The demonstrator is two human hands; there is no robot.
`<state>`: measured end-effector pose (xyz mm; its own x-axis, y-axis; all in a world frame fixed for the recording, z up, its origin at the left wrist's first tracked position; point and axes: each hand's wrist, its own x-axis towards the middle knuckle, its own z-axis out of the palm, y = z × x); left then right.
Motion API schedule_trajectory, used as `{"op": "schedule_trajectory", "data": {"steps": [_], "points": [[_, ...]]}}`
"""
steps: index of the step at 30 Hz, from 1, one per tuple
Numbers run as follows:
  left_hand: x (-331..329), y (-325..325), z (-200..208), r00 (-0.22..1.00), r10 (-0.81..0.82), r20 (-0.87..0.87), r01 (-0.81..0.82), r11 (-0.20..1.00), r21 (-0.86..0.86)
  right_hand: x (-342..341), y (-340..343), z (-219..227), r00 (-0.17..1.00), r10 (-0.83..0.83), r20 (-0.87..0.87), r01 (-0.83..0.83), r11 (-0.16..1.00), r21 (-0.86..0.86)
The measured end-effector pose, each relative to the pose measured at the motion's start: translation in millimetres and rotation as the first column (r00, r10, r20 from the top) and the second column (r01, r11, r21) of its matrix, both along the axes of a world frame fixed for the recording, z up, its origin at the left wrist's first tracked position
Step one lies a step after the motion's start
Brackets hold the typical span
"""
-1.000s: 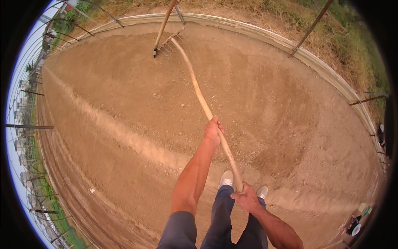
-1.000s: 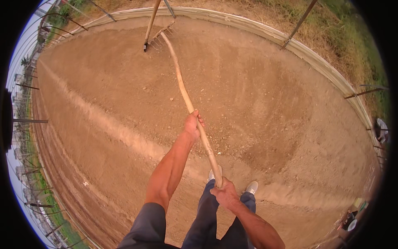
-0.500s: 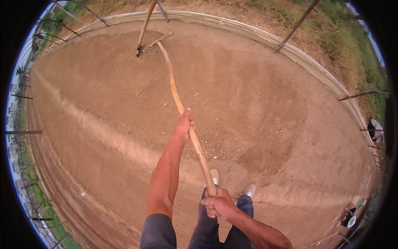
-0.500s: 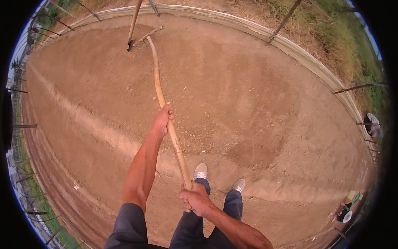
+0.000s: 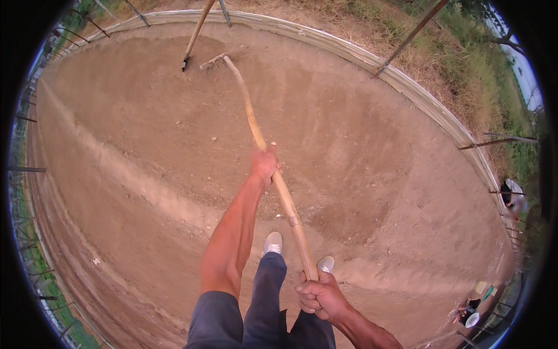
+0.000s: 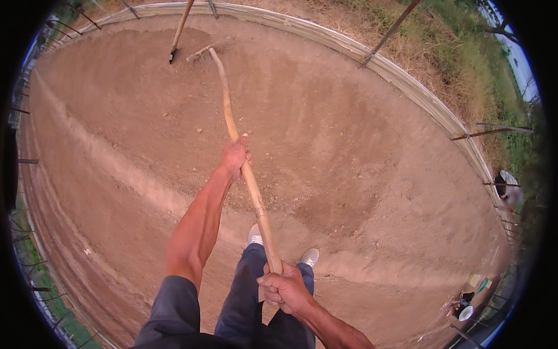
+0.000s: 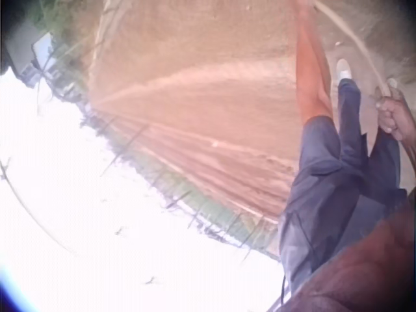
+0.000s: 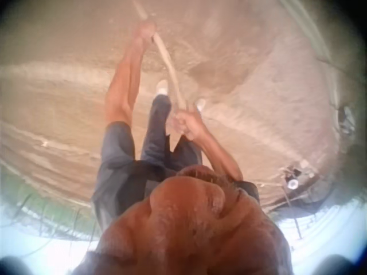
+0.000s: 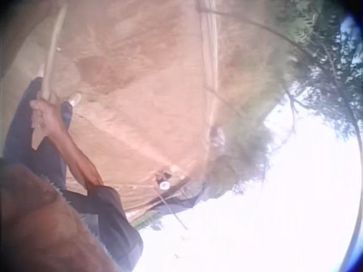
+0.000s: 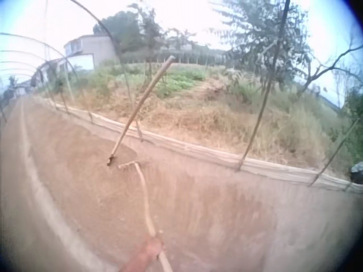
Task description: The person uses a wooden rake to level and smooth a large patch of soil within a fenced garden bed. The person repeatedly pulls the rake across the ground to break up clumps and create an even surface.
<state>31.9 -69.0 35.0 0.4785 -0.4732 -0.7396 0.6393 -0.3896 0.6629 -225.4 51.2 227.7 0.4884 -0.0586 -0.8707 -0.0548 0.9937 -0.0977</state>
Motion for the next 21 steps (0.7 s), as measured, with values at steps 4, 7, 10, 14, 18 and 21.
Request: {"op": "schedule_trajectory", "data": {"steps": [4, 7, 10, 14, 18, 21], "points": [[-32, 6, 11, 0.989, -0.013, -0.146, 0.008, 0.999, -0.032, -33, 27, 19, 0.996, -0.011, -0.088, 0.009, 1.000, -0.027], [-45, 13, 7, 0.988, -0.050, -0.148, 0.050, 0.999, -0.010, -52, 57, 32, 0.987, 0.024, -0.159, -0.033, 0.998, -0.057], [-63, 16, -9, 0.986, -0.165, -0.033, 0.167, 0.984, 0.060, -85, 100, 30, 0.974, 0.126, -0.187, -0.156, 0.976, -0.155], [-89, 25, -35, 0.922, -0.378, 0.084, 0.367, 0.922, 0.126, -161, 189, 7, 0.940, 0.139, -0.312, -0.195, 0.968, -0.156], [-142, 34, -29, 0.968, -0.248, -0.046, 0.252, 0.960, 0.118, -233, 236, 10, 0.881, 0.163, -0.444, -0.224, 0.971, -0.088], [-201, 77, -48, 0.950, -0.133, -0.281, 0.142, 0.990, 0.012, -258, 252, 14, 0.836, 0.209, -0.508, -0.267, 0.963, -0.045]]}}
